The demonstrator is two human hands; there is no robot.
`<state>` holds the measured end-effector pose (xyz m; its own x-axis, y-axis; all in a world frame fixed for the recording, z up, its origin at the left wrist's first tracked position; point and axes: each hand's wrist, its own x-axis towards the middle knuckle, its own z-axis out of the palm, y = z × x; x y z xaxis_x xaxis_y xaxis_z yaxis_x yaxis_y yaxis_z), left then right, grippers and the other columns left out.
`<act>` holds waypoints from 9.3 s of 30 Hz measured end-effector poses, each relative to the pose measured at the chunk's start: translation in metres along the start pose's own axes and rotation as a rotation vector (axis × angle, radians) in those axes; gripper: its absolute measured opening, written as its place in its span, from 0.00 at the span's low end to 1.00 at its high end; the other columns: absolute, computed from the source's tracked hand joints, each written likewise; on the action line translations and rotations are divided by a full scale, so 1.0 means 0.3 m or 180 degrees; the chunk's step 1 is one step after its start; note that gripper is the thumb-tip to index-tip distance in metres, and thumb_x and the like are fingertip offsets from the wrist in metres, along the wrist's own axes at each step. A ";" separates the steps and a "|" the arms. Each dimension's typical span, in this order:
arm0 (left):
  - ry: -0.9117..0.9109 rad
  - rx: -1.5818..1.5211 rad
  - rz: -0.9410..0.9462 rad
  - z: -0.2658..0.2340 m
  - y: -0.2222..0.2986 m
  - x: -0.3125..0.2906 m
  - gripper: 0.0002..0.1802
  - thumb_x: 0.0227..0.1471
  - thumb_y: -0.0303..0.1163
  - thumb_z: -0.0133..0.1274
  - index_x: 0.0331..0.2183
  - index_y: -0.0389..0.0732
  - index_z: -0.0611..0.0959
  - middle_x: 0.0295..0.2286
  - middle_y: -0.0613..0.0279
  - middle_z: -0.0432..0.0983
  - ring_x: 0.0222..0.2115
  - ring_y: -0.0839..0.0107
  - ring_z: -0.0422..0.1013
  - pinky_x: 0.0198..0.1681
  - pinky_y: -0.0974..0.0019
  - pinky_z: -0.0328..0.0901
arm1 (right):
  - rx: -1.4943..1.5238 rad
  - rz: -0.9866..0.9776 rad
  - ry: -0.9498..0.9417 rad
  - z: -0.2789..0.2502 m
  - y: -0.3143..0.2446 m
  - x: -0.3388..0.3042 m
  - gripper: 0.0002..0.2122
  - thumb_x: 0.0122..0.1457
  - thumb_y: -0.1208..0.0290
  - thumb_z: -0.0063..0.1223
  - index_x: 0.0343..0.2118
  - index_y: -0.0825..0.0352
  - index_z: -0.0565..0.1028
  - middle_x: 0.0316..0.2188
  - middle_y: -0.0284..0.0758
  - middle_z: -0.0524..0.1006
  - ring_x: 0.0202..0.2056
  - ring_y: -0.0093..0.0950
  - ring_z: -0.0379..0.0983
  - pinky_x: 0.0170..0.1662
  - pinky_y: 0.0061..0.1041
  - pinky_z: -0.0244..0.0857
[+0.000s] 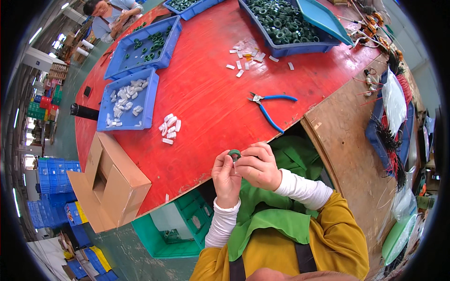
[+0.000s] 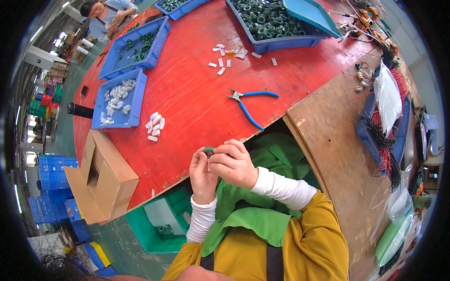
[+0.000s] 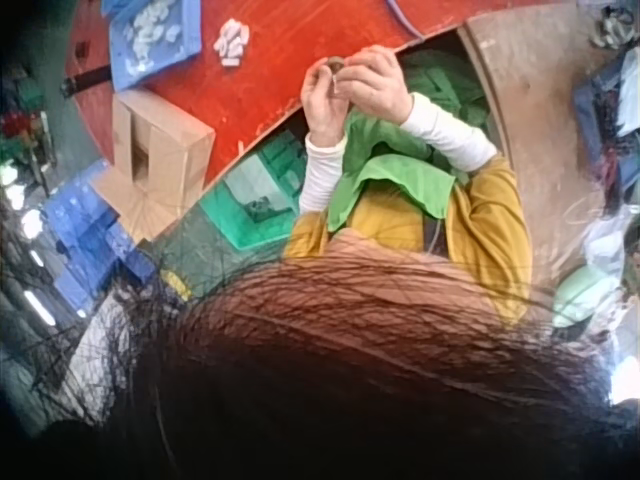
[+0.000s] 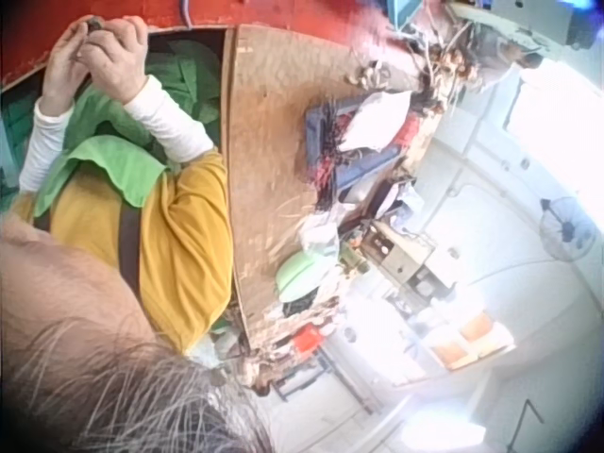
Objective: The person assembles and trims small green and white plastic components at a workbench, using pliers to trim the components.
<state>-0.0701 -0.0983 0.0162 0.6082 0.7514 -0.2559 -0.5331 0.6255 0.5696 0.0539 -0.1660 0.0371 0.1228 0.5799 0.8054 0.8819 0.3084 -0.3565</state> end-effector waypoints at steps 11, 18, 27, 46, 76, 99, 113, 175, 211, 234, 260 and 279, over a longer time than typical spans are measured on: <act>0.0004 0.0291 0.0428 0.046 -0.036 -0.002 0.08 0.60 0.27 0.47 0.40 0.36 0.75 0.34 0.57 0.77 0.36 0.68 0.75 0.42 0.64 0.71 | 0.0617 0.1114 0.0183 -0.054 0.020 0.050 0.08 0.44 0.78 0.62 0.28 0.63 0.75 0.29 0.31 0.79 0.33 0.31 0.73 0.41 0.30 0.62; -0.0307 0.0775 0.0447 0.032 -0.021 -0.006 0.10 0.59 0.28 0.47 0.41 0.34 0.75 0.35 0.56 0.77 0.36 0.65 0.76 0.43 0.59 0.72 | 0.1573 0.2333 -0.0346 -0.070 0.077 0.059 0.04 0.49 0.76 0.62 0.26 0.67 0.77 0.26 0.33 0.78 0.30 0.27 0.72 0.33 0.24 0.65; -0.0745 0.0817 0.0251 0.023 0.004 -0.020 0.11 0.58 0.29 0.49 0.41 0.33 0.75 0.34 0.56 0.77 0.35 0.64 0.76 0.41 0.58 0.73 | 0.1588 0.2094 -0.0576 -0.078 0.088 0.063 0.06 0.50 0.72 0.61 0.26 0.68 0.77 0.24 0.34 0.77 0.30 0.28 0.72 0.32 0.25 0.66; -0.0539 -0.0134 -0.0090 -0.004 -0.033 -0.021 0.09 0.57 0.27 0.50 0.41 0.38 0.77 0.40 0.59 0.75 0.40 0.67 0.74 0.46 0.58 0.73 | 0.2391 0.2220 -0.0444 -0.044 0.020 -0.061 0.11 0.58 0.71 0.54 0.42 0.70 0.76 0.30 0.34 0.77 0.36 0.24 0.71 0.40 0.25 0.65; -0.0215 0.0377 0.0014 0.023 -0.020 -0.012 0.08 0.59 0.26 0.49 0.41 0.36 0.75 0.36 0.58 0.76 0.37 0.71 0.74 0.41 0.65 0.71 | -0.0226 -0.0303 -0.0100 -0.080 0.050 0.003 0.08 0.40 0.72 0.57 0.27 0.59 0.76 0.30 0.26 0.77 0.41 0.27 0.71 0.48 0.34 0.64; -0.0794 0.1048 0.0154 0.007 0.011 -0.015 0.09 0.55 0.25 0.53 0.39 0.35 0.79 0.41 0.60 0.73 0.35 0.66 0.76 0.39 0.60 0.74 | 0.1718 0.2250 -0.1010 -0.104 0.077 0.060 0.03 0.51 0.77 0.57 0.28 0.67 0.75 0.24 0.33 0.76 0.29 0.27 0.74 0.34 0.26 0.66; -0.0692 0.0670 -0.0060 0.010 0.001 -0.018 0.09 0.57 0.26 0.51 0.40 0.35 0.77 0.37 0.57 0.76 0.34 0.65 0.76 0.39 0.61 0.74 | 0.2136 0.1758 -0.1078 -0.084 0.081 -0.023 0.06 0.59 0.71 0.52 0.33 0.70 0.74 0.32 0.37 0.73 0.34 0.30 0.70 0.38 0.28 0.65; -0.0797 -0.0013 -0.0204 0.015 -0.040 -0.026 0.09 0.58 0.27 0.48 0.42 0.36 0.76 0.38 0.57 0.76 0.40 0.69 0.74 0.45 0.59 0.72 | 0.0979 0.1216 -0.0694 -0.089 0.030 -0.031 0.07 0.57 0.71 0.50 0.32 0.70 0.74 0.30 0.39 0.70 0.31 0.38 0.65 0.35 0.34 0.61; -0.0457 0.0510 0.0400 0.042 -0.002 -0.124 0.10 0.57 0.24 0.49 0.42 0.37 0.78 0.36 0.58 0.78 0.36 0.70 0.75 0.41 0.66 0.70 | 0.2408 0.1685 -0.0799 -0.174 -0.117 -0.024 0.09 0.53 0.85 0.52 0.38 0.71 0.72 0.31 0.37 0.75 0.33 0.29 0.75 0.36 0.26 0.69; -0.0178 0.0717 0.0298 0.003 -0.013 -0.110 0.10 0.56 0.24 0.52 0.41 0.33 0.76 0.36 0.60 0.75 0.37 0.74 0.72 0.42 0.71 0.69 | 0.0431 -0.0384 -0.1225 -0.126 -0.075 0.079 0.09 0.41 0.74 0.54 0.29 0.63 0.74 0.33 0.32 0.72 0.34 0.28 0.71 0.36 0.28 0.69; -0.0322 -0.0353 -0.0072 -0.031 0.017 0.014 0.09 0.58 0.23 0.47 0.41 0.35 0.76 0.37 0.53 0.77 0.38 0.64 0.75 0.44 0.62 0.71 | 0.0656 -0.0295 -0.0320 -0.023 0.026 0.023 0.08 0.48 0.80 0.56 0.32 0.64 0.72 0.34 0.34 0.79 0.32 0.28 0.77 0.36 0.28 0.66; -0.0606 0.0026 0.0265 -0.005 0.018 -0.016 0.10 0.57 0.23 0.49 0.42 0.35 0.75 0.38 0.56 0.76 0.39 0.67 0.75 0.44 0.62 0.72 | 0.1512 0.0904 -0.0410 -0.091 0.006 0.085 0.08 0.49 0.81 0.59 0.30 0.66 0.71 0.27 0.34 0.78 0.28 0.32 0.76 0.30 0.26 0.67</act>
<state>-0.0766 -0.0982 0.0194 0.6629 0.7467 -0.0558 -0.5819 0.5606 0.5891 0.0712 -0.1714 0.0700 0.2425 0.7677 0.5932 0.5170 0.4151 -0.7486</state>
